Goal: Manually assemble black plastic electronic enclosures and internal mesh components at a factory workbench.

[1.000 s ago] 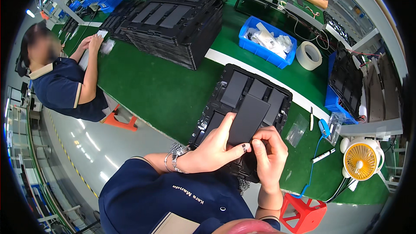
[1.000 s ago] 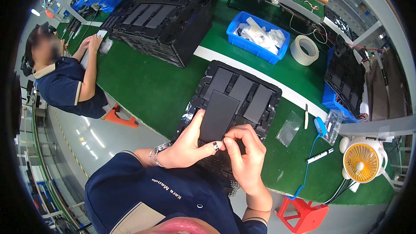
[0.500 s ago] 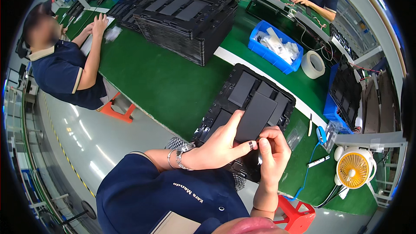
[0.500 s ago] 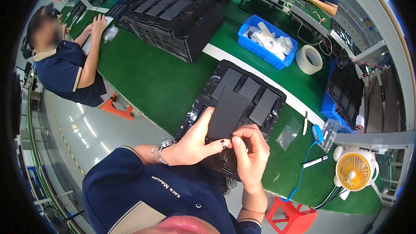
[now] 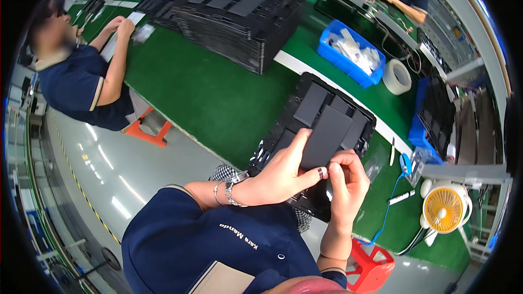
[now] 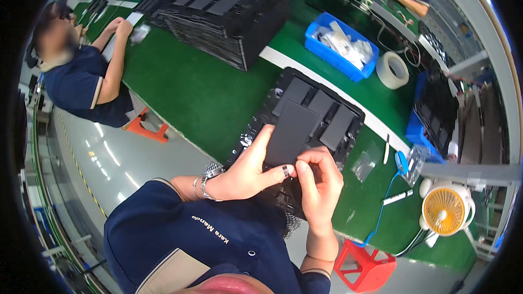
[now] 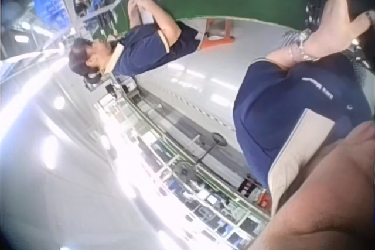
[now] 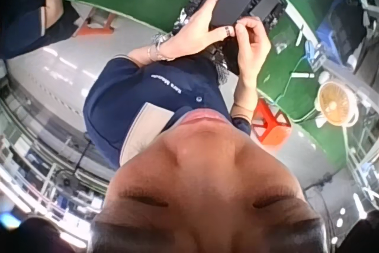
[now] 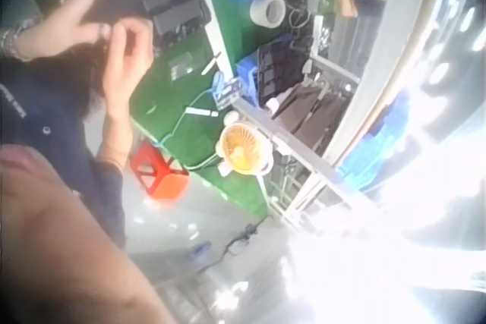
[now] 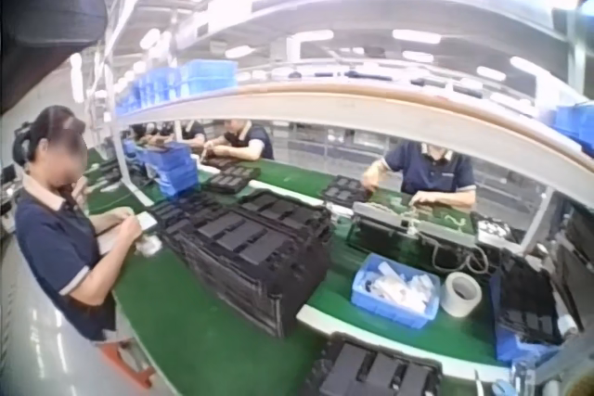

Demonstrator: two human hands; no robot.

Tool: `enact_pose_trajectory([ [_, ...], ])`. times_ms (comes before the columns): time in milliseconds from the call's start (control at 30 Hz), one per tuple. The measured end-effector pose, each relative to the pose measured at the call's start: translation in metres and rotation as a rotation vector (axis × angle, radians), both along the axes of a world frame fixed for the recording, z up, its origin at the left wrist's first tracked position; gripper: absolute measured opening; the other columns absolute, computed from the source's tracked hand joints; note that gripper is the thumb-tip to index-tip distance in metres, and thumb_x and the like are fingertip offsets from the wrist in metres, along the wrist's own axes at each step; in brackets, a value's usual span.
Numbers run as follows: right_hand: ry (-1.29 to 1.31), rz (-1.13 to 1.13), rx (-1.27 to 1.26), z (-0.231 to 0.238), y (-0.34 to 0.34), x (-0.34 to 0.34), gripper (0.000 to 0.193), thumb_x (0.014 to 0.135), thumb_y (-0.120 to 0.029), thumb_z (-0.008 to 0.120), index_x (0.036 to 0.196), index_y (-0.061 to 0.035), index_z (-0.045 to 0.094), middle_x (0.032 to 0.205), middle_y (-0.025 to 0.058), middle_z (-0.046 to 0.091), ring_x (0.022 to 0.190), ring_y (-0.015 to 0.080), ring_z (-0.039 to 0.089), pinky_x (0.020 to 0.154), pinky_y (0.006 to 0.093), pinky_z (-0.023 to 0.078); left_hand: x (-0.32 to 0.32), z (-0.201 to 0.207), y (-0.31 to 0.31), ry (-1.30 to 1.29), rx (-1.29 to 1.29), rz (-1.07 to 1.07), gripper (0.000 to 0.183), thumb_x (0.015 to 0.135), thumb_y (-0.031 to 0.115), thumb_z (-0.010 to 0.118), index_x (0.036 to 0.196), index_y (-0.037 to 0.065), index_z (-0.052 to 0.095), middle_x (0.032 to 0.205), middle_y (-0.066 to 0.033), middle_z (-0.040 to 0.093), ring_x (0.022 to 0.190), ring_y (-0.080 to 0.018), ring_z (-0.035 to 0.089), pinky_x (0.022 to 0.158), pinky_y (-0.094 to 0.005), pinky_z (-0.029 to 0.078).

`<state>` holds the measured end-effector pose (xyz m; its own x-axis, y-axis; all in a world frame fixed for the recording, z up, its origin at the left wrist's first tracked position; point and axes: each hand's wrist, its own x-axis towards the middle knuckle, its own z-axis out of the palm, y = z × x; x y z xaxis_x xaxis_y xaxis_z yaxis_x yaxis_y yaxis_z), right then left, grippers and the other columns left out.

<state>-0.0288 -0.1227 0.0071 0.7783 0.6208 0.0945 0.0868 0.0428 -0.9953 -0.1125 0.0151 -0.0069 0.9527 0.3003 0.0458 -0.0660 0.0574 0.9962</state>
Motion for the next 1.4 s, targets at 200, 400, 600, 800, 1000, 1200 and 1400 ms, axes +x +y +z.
enact_pose_trajectory([
  [200,0.131,0.065,0.054,0.004,0.002,0.006,0.007,0.094,-0.001,0.058,0.094,0.0054,0.058,0.092,0.0066,0.056,0.080,0.0117,0.059,0.073,0.0248,0.050,0.001,0.008,-0.002,0.024,-0.235,-0.015,0.044,0.092,-0.002,0.058,0.127,0.000,0.032,0.098,-0.0068,0.060,0.084,-0.0082,0.061,0.070,-0.0239,0.053],
  [400,0.158,0.057,0.103,-0.005,-0.006,0.007,0.011,0.096,-0.007,0.059,0.093,0.0040,0.059,0.090,0.0048,0.055,0.079,0.0100,0.058,0.071,0.0244,0.048,0.006,0.007,-0.009,0.015,-0.209,-0.016,0.045,0.092,-0.001,0.058,0.128,0.001,0.031,0.097,-0.0057,0.059,0.085,-0.0084,0.061,0.070,-0.0241,0.053],
  [600,0.129,0.050,0.086,-0.004,-0.007,0.004,0.011,0.096,-0.007,0.059,0.092,0.0037,0.059,0.088,0.0045,0.055,0.075,0.0098,0.058,0.070,0.0245,0.049,0.004,0.006,-0.010,0.002,-0.241,-0.050,0.047,0.092,0.000,0.058,0.129,0.001,0.030,0.098,-0.0057,0.058,0.085,-0.0080,0.060,0.069,-0.0237,0.053],
  [800,0.101,0.035,0.090,-0.006,-0.009,0.003,0.012,0.096,-0.007,0.058,0.092,0.0041,0.058,0.087,0.0051,0.054,0.074,0.0104,0.058,0.067,0.0246,0.049,0.004,0.002,-0.011,0.007,-0.230,-0.081,0.048,0.092,-0.001,0.057,0.130,0.002,0.029,0.098,-0.0058,0.058,0.084,-0.0076,0.060,0.067,-0.0229,0.054],
  [1000,0.144,0.032,0.115,-0.005,-0.008,0.002,0.013,0.097,-0.007,0.057,0.092,0.0044,0.057,0.086,0.0058,0.053,0.069,0.0119,0.060,0.066,0.0254,0.049,0.005,0.000,-0.015,-0.007,-0.257,-0.056,0.048,0.091,-0.001,0.057,0.130,0.002,0.029,0.100,-0.0056,0.056,0.086,-0.0077,0.060,0.066,-0.0227,0.053],
  [1200,0.189,0.024,0.113,-0.004,-0.007,0.003,0.012,0.097,-0.006,0.057,0.091,0.0040,0.057,0.087,0.0062,0.054,0.068,0.0127,0.061,0.067,0.0260,0.050,0.005,-0.007,-0.013,0.014,-0.233,-0.063,0.049,0.090,-0.004,0.057,0.130,0.003,0.029,0.102,-0.0054,0.055,0.083,-0.0070,0.058,0.066,-0.0222,0.052],
  [1400,0.037,-0.091,0.177,-0.011,-0.003,0.017,0.038,0.099,-0.026,0.056,0.124,0.0019,0.053,0.118,0.0104,0.056,0.097,0.0140,0.056,0.086,0.0284,0.047,0.006,0.014,-0.001,0.179,-0.637,-0.288,0.036,0.100,0.025,0.050,0.127,0.002,0.041,0.077,-0.0061,0.055,0.056,-0.0076,0.048,0.053,-0.0205,0.040],
])
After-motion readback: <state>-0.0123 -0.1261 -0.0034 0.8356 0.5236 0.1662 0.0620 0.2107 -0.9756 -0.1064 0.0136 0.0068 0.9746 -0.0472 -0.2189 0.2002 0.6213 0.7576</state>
